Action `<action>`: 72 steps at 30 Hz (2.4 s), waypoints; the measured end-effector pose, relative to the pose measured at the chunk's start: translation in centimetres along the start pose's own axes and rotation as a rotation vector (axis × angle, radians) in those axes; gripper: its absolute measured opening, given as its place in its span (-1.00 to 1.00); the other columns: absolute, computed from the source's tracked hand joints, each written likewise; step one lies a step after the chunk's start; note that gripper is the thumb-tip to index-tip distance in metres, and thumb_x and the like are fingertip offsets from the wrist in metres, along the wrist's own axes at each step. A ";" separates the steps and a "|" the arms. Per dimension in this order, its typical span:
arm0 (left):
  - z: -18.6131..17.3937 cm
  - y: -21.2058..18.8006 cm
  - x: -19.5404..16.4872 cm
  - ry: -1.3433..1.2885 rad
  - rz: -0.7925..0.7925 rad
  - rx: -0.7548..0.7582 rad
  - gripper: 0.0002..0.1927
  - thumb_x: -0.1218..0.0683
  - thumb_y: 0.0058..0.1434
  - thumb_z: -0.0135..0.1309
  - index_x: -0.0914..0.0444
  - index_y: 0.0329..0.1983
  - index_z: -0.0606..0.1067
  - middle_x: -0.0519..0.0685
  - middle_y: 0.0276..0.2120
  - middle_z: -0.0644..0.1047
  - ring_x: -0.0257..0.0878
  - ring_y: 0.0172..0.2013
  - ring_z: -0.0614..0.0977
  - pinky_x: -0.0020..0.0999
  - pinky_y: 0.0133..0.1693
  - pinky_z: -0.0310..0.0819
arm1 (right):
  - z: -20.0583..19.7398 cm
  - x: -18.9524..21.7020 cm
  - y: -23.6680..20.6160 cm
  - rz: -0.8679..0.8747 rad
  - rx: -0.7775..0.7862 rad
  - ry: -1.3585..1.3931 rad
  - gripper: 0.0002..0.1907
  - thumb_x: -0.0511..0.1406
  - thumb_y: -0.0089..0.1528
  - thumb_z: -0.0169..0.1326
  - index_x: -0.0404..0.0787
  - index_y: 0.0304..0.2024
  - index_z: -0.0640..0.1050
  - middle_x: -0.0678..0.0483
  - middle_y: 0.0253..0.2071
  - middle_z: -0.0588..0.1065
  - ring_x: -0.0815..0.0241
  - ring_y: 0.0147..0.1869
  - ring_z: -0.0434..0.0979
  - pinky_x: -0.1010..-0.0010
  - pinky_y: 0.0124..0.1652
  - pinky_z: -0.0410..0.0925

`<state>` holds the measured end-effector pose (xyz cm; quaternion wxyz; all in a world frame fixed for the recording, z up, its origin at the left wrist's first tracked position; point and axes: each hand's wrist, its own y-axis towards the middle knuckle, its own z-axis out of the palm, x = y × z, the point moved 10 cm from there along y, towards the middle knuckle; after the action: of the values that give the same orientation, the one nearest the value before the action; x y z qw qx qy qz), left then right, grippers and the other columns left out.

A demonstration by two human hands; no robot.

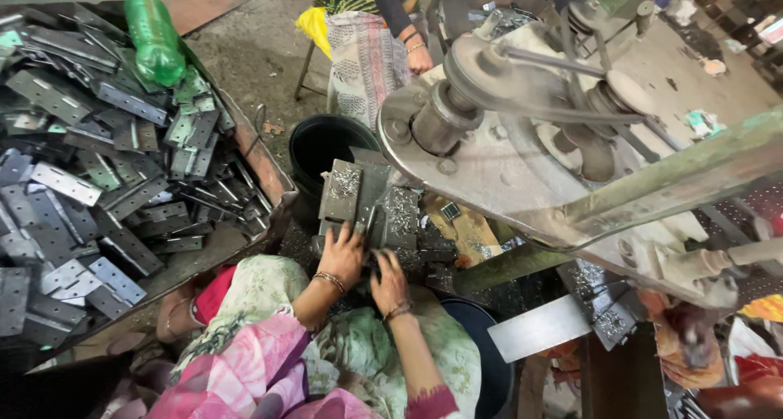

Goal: The person operates a manual press machine to shape metal brackets. They repeatedly pick a bracket from a pile, place it into the press, activate the press with a lever, and then remove the shaped bracket.

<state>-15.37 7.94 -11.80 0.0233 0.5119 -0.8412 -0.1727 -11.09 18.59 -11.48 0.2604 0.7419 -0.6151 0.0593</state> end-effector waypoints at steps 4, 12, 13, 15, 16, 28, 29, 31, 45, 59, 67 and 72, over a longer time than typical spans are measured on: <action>2.8 0.9 -0.5 -0.018 -0.009 0.077 -0.63 -0.05 0.34 -0.13 0.19 -0.01 0.61 0.04 0.27 0.41 0.18 0.41 0.14 0.45 0.28 -0.07 | -0.3 -3.1 -5.3 0.225 0.266 -0.103 -0.36 -0.23 0.15 0.22 -0.13 0.28 0.39 -0.17 0.26 0.39 -0.18 0.31 0.39 0.14 0.23 0.32; 2.6 2.8 -0.1 -0.008 -0.089 0.045 -0.60 -0.07 0.37 -0.13 0.21 -0.01 0.62 0.01 0.18 0.47 0.14 0.37 0.20 0.41 0.31 -0.06 | 3.2 -8.8 -14.9 0.617 0.530 -0.214 -0.24 -0.12 0.16 0.27 -0.14 0.33 0.30 -0.30 -0.01 0.53 -0.27 0.10 0.55 0.03 0.08 0.44; 2.6 2.8 0.1 -0.016 -0.093 0.043 -0.60 -0.08 0.37 -0.13 0.21 0.00 0.62 0.00 0.18 0.47 0.14 0.36 0.21 0.40 0.32 -0.06 | 3.8 -8.9 -15.5 0.652 0.474 -0.188 -0.31 -0.12 0.16 0.26 -0.12 0.29 0.35 -0.29 -0.05 0.55 -0.29 0.06 0.57 0.01 0.04 0.46; 1.9 2.6 0.3 -0.020 -0.081 -0.009 -0.60 -0.07 0.34 -0.12 0.22 0.01 0.61 0.00 0.19 0.46 0.14 0.36 0.21 0.41 0.30 -0.05 | 5.2 -9.1 -16.5 0.688 0.423 -0.148 -0.37 -0.14 0.14 0.27 -0.09 0.23 0.41 -0.26 -0.09 0.57 -0.30 0.04 0.57 -0.03 0.01 0.46; 1.5 2.4 0.4 -0.021 -0.079 -0.039 -0.59 -0.06 0.32 -0.11 0.22 0.01 0.61 0.00 0.20 0.46 0.14 0.35 0.21 0.41 0.28 -0.04 | 6.0 -9.1 -16.8 0.681 0.429 -0.139 -0.37 -0.16 0.11 0.29 -0.08 0.21 0.42 -0.25 -0.08 0.57 -0.31 0.05 0.55 -0.05 0.01 0.44; 2.0 3.5 1.1 0.005 -0.065 0.203 -0.63 0.02 0.35 -0.16 0.15 0.07 0.58 -0.05 0.28 0.40 0.11 0.43 0.13 0.45 0.32 -0.11 | 3.2 -9.4 -13.7 0.548 0.513 -0.148 -0.19 -0.08 0.11 0.28 -0.15 0.33 0.28 -0.30 -0.03 0.56 -0.29 0.08 0.57 0.01 0.07 0.45; 2.0 3.8 1.1 0.009 -0.059 0.194 -0.63 0.02 0.34 -0.15 0.16 0.06 0.59 -0.05 0.29 0.40 0.12 0.43 0.13 0.45 0.31 -0.10 | 2.7 -9.1 -13.0 0.497 0.502 -0.149 -0.16 -0.08 0.10 0.28 -0.18 0.35 0.26 -0.32 -0.04 0.57 -0.28 0.07 0.58 0.03 0.06 0.46; 2.1 4.6 1.4 0.025 -0.051 0.168 -0.63 0.03 0.31 -0.13 0.17 0.05 0.60 -0.04 0.29 0.41 0.13 0.43 0.14 0.45 0.30 -0.08 | 2.5 -9.2 -12.8 0.509 0.490 -0.154 -0.19 -0.07 0.09 0.29 -0.20 0.30 0.30 -0.31 -0.05 0.56 -0.29 0.06 0.58 0.01 0.05 0.47; 2.6 5.5 1.6 0.061 -0.041 0.164 -0.61 0.01 0.35 -0.17 0.16 0.11 0.58 -0.04 0.35 0.37 0.17 0.44 0.10 0.48 0.29 -0.10 | 6.1 -10.1 -16.3 0.646 0.445 -0.136 -0.39 -0.09 0.11 0.27 -0.14 0.14 0.44 -0.24 -0.08 0.59 -0.28 0.04 0.58 -0.01 0.01 0.46; 1.8 8.3 3.1 0.102 -0.088 0.067 -0.58 0.02 0.34 -0.18 0.19 0.15 0.56 -0.07 0.36 0.35 0.13 0.43 0.12 0.47 0.27 -0.08 | 7.3 -10.0 -16.7 0.654 0.443 -0.145 -0.27 -0.06 0.11 0.28 -0.04 0.28 0.36 -0.26 -0.11 0.58 -0.35 0.02 0.55 -0.09 0.00 0.43; 1.8 5.3 2.0 0.076 -0.044 0.116 -0.57 0.01 0.32 -0.15 0.19 0.15 0.55 -0.06 0.33 0.37 0.16 0.45 0.08 0.52 0.27 -0.12 | 6.0 -10.0 -15.5 0.644 0.439 -0.115 -0.21 -0.08 0.09 0.25 -0.07 0.33 0.29 -0.31 -0.11 0.57 -0.36 0.02 0.56 -0.08 0.01 0.44; 2.3 6.8 2.4 0.114 -0.052 0.193 -0.59 0.01 0.33 -0.16 0.16 0.14 0.56 -0.06 0.36 0.35 0.14 0.45 0.09 0.49 0.28 -0.12 | 4.3 -10.8 -13.9 0.546 0.525 -0.163 -0.27 -0.02 0.14 0.26 -0.22 0.24 0.37 -0.33 -0.11 0.59 -0.32 0.02 0.60 -0.03 0.01 0.47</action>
<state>-22.81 9.26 -12.12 0.0172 0.5424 -0.8376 -0.0620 -1.56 27.63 -23.89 -0.0136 0.5943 -0.7726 0.2227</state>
